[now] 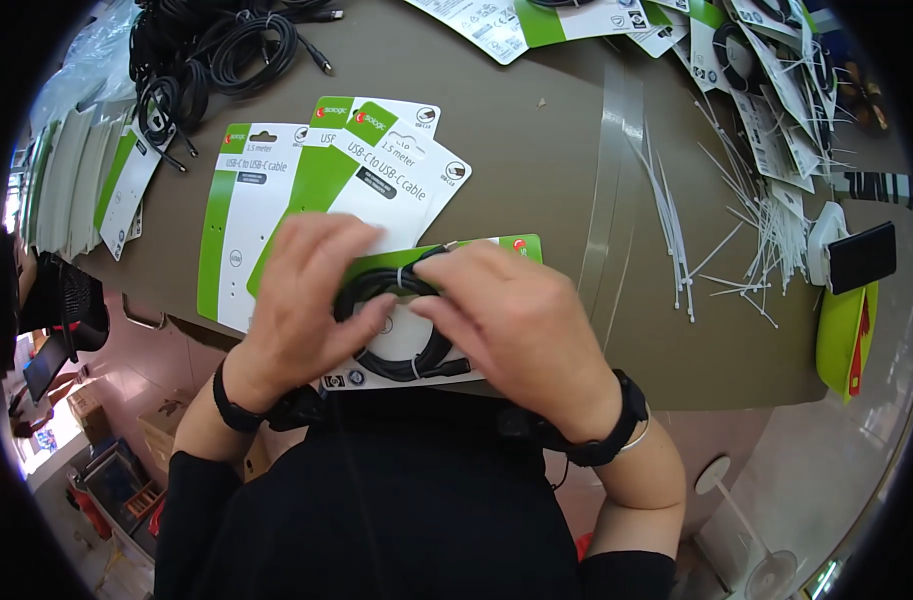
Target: The person packages a cable by placing it onto a cardboard backing, threading a zip tie through the holes, and pulling it tight by hand, then repeats the process with additional cables.
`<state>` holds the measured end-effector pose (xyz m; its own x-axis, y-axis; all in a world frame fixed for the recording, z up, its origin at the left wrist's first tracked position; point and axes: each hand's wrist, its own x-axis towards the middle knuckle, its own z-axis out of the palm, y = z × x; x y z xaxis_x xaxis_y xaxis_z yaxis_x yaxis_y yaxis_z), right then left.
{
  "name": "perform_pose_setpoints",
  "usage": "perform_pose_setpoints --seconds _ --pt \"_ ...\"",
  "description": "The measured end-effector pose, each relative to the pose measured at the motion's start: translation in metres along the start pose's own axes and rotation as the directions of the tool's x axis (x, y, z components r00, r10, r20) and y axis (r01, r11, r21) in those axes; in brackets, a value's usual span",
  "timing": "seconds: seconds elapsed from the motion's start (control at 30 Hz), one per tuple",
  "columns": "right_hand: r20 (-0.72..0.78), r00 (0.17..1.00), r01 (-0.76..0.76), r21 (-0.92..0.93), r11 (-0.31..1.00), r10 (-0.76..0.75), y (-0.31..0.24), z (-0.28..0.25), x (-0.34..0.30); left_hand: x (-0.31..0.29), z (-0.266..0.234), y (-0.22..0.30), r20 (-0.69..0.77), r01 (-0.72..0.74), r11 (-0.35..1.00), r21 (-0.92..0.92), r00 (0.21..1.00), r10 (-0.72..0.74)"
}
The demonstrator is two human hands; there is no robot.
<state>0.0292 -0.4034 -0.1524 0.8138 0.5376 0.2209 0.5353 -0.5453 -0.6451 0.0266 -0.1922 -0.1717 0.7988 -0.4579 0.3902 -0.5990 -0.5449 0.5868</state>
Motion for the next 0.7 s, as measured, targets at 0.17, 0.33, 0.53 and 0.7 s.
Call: perform_pose_setpoints --seconds 0.17,0.33,0.53,0.7 --pt "-0.315 0.897 -0.191 0.361 0.913 0.312 0.007 -0.009 -0.026 0.002 -0.024 0.008 0.149 0.225 0.968 0.108 0.959 -0.239" --pt "-0.304 0.760 -0.208 0.724 0.658 0.574 0.013 -0.019 -0.048 -0.002 -0.029 0.014 0.192 0.141 0.981 0.132 0.967 -0.165" --pt "-0.414 0.722 -0.217 0.625 0.750 0.555 0.000 -0.004 -0.066 -0.009 -0.030 0.026 0.224 0.225 0.974 -0.022 0.951 -0.215" --pt "-0.396 0.913 -0.100 0.005 0.995 0.094 -0.036 0.005 -0.060 0.002 -0.023 0.057 0.235 0.585 0.786 -0.199 0.808 -0.541"
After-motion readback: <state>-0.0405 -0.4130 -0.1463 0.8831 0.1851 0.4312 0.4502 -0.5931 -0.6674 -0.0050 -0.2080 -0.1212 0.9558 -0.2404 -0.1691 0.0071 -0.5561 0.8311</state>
